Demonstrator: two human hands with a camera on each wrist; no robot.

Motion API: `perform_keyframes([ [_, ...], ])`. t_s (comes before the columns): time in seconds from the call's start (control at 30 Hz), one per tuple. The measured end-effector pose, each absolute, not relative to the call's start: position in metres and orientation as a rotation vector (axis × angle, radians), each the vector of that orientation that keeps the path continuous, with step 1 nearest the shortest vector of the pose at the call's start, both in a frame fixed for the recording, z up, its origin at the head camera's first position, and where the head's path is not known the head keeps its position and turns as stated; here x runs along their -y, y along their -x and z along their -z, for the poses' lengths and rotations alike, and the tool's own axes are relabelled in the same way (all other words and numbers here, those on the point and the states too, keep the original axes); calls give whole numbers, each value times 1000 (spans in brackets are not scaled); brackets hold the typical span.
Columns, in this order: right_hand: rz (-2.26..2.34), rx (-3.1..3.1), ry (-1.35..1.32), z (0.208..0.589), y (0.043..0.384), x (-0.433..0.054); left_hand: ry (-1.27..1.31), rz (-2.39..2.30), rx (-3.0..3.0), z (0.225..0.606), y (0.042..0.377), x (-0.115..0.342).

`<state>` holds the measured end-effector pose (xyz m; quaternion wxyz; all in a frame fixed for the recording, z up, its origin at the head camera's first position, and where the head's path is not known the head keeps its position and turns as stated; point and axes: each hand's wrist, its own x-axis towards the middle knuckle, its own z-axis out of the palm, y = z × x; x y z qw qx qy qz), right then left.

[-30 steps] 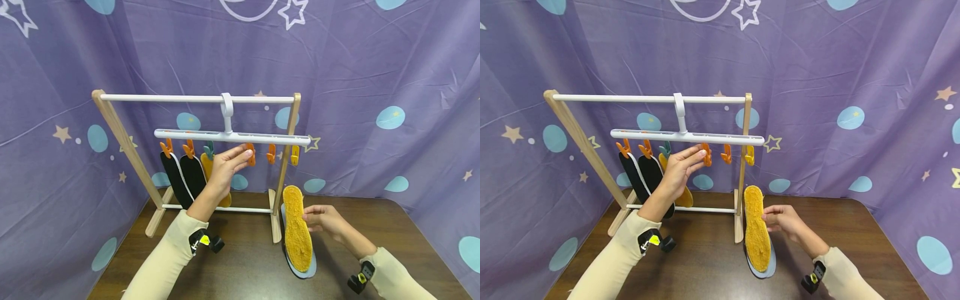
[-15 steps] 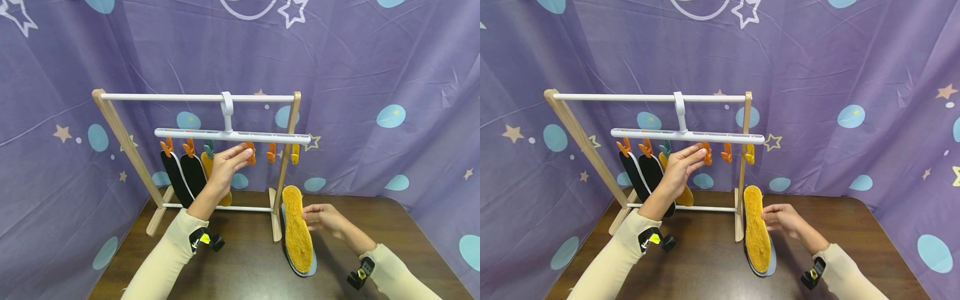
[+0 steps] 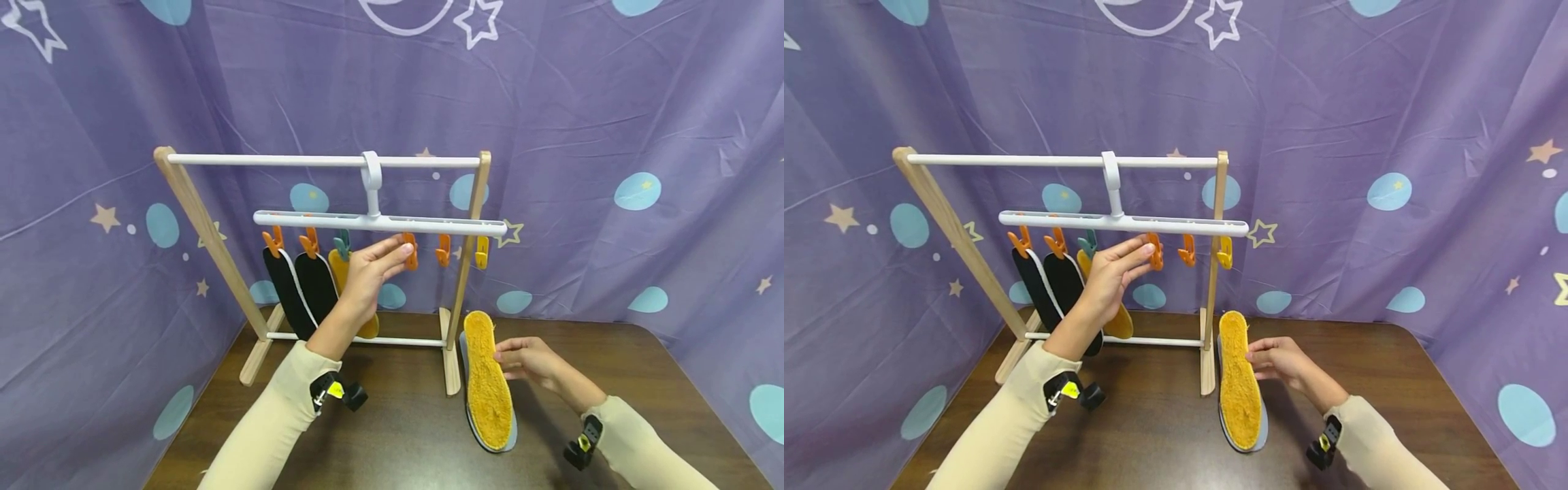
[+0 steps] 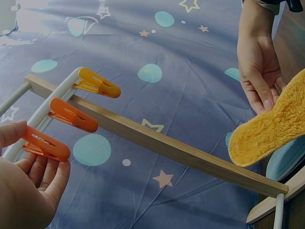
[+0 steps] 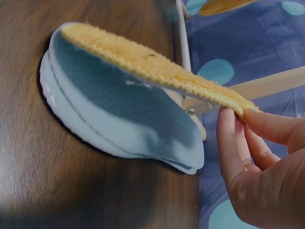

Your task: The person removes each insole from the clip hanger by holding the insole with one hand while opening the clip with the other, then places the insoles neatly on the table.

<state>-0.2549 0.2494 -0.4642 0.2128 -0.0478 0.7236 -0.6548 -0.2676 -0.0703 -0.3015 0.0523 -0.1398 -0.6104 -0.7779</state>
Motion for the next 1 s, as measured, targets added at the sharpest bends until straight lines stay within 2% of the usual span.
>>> perform_keyframes([
  [0.57,1717,-2122,150,477,265,-247,415,2383,1837,303,270,70],
  [1.0,1667,-2233,58,482,267,-242,438,2386,1821,303,271,70],
])
